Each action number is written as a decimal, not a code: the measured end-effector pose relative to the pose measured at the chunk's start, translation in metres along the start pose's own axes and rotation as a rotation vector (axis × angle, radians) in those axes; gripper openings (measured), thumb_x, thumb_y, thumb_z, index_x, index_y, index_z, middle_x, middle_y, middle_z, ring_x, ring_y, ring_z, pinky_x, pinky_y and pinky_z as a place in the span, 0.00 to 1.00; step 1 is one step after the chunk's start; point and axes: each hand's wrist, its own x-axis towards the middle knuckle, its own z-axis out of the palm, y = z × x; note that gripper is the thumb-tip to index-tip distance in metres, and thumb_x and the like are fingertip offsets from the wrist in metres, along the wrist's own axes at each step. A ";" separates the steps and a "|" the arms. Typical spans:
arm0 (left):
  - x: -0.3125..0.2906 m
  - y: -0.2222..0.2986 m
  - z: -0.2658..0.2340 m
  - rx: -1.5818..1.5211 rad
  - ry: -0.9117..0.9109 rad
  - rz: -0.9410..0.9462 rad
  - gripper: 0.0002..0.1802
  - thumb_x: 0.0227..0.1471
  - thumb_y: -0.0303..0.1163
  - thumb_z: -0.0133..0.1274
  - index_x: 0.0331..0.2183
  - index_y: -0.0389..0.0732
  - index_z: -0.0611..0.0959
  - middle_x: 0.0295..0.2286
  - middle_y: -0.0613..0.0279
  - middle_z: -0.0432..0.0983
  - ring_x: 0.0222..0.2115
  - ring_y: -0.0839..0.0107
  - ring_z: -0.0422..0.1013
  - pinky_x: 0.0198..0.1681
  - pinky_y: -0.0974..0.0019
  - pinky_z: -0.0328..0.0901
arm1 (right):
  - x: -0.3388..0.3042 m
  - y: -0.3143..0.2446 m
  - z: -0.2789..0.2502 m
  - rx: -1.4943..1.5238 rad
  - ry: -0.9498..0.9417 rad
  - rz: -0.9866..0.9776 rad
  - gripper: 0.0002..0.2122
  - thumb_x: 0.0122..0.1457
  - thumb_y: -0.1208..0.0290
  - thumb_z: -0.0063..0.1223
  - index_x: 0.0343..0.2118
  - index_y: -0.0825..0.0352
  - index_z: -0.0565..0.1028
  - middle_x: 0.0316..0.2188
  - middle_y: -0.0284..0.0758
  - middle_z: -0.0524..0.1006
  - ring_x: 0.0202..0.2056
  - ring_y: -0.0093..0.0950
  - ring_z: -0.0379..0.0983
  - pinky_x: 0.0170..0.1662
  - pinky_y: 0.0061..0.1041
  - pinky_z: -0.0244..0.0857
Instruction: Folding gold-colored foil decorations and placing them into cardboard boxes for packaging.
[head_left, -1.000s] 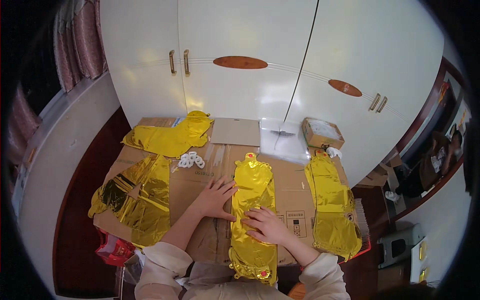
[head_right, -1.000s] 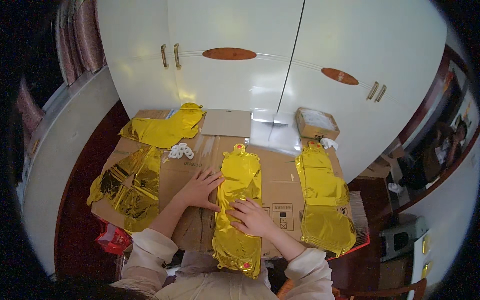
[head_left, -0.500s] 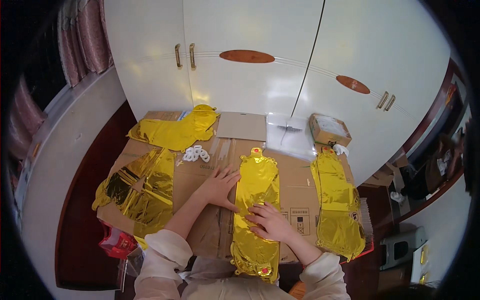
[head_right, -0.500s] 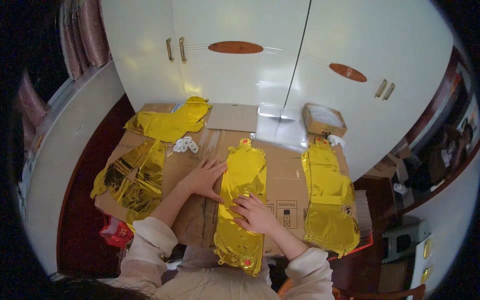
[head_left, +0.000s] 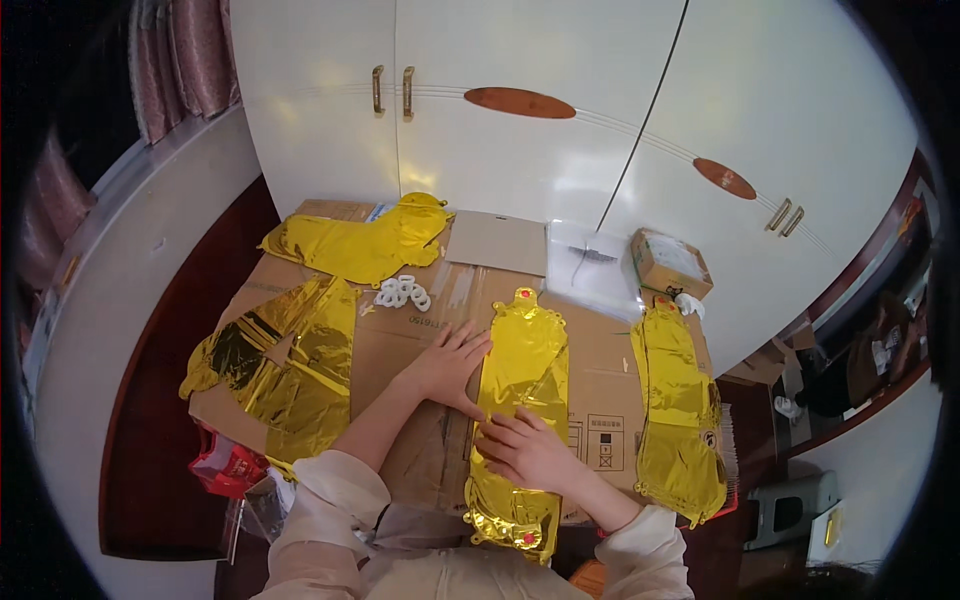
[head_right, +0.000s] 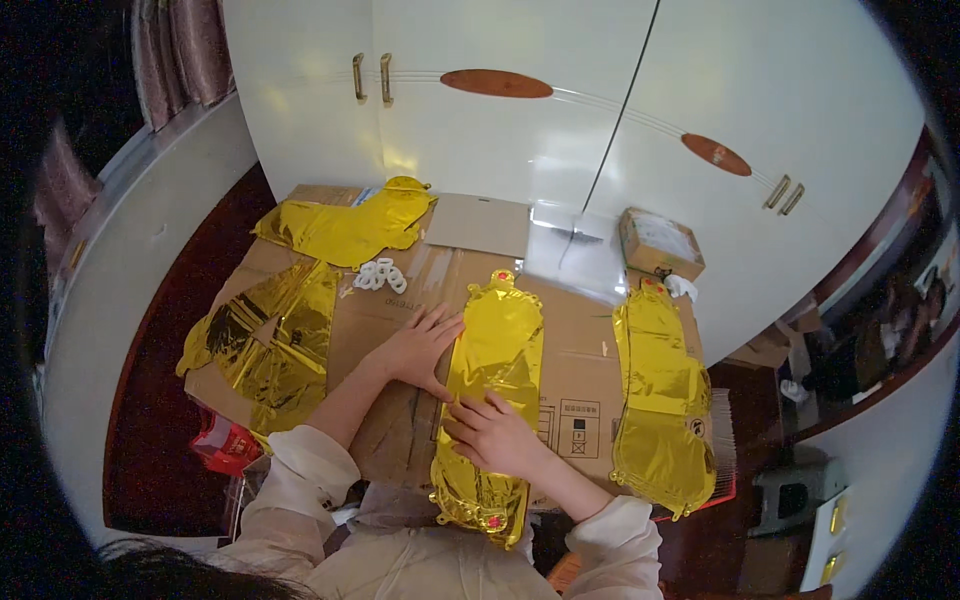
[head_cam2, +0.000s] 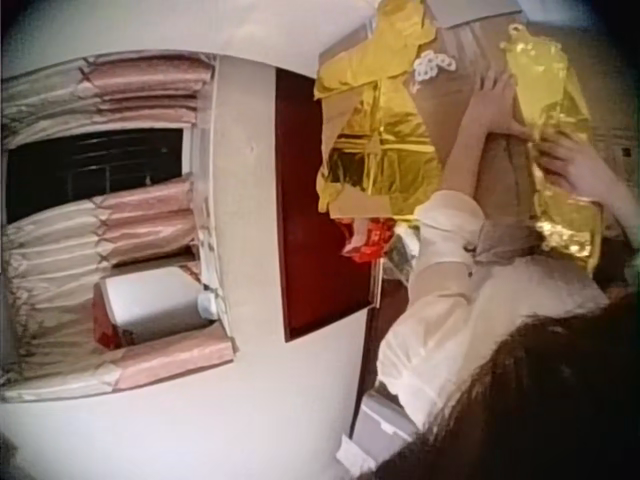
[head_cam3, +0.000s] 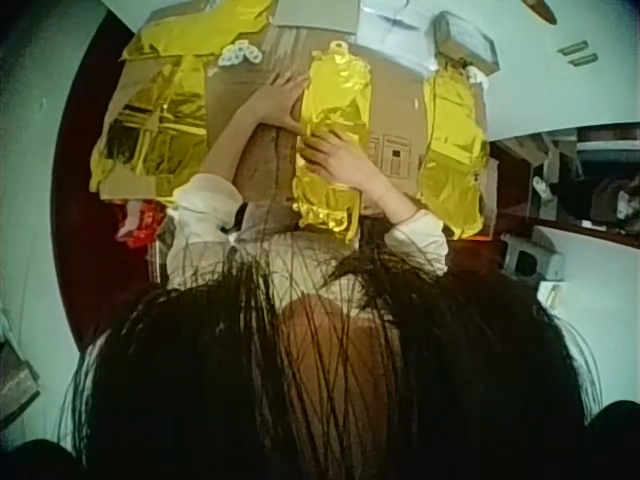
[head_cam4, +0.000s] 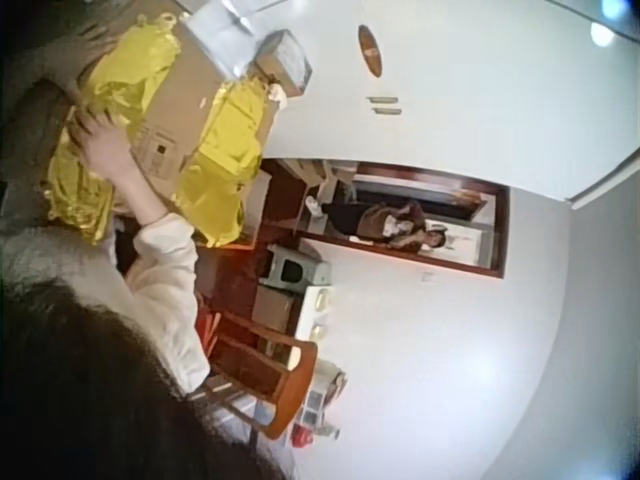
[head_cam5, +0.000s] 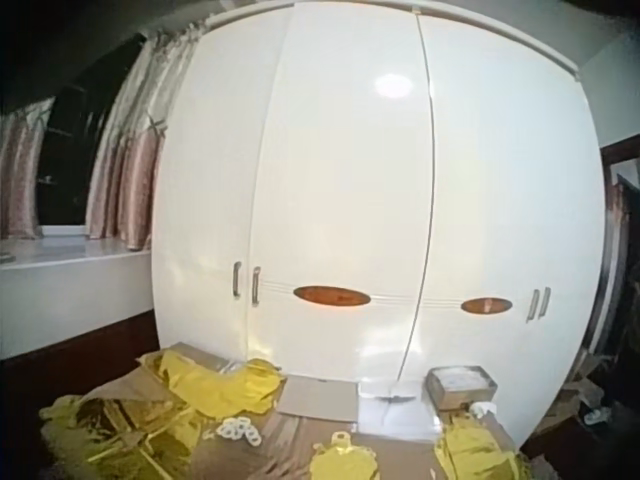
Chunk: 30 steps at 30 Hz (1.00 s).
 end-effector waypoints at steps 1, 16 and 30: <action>0.001 -0.001 0.001 0.005 -0.001 0.002 0.70 0.29 0.74 0.59 0.62 0.34 0.59 0.64 0.51 0.49 0.66 0.50 0.39 0.67 0.43 0.36 | -0.001 -0.002 0.002 -0.005 -0.014 -0.001 0.19 0.56 0.60 0.56 0.50 0.57 0.75 0.52 0.33 0.71 0.57 0.32 0.64 0.60 0.42 0.54; -0.002 -0.002 0.005 -0.013 0.048 0.011 0.68 0.30 0.73 0.59 0.61 0.33 0.60 0.64 0.51 0.51 0.66 0.50 0.40 0.67 0.44 0.36 | -0.007 -0.010 0.009 0.013 -0.110 -0.101 0.20 0.57 0.57 0.53 0.54 0.39 0.73 0.59 0.29 0.65 0.64 0.39 0.53 0.63 0.55 0.44; 0.000 0.003 -0.009 -0.016 -0.042 -0.006 0.70 0.31 0.71 0.61 0.63 0.32 0.54 0.65 0.50 0.47 0.67 0.49 0.37 0.67 0.45 0.36 | -0.005 0.027 0.004 0.035 0.137 0.252 0.19 0.58 0.64 0.54 0.52 0.62 0.73 0.52 0.38 0.72 0.58 0.36 0.65 0.63 0.43 0.54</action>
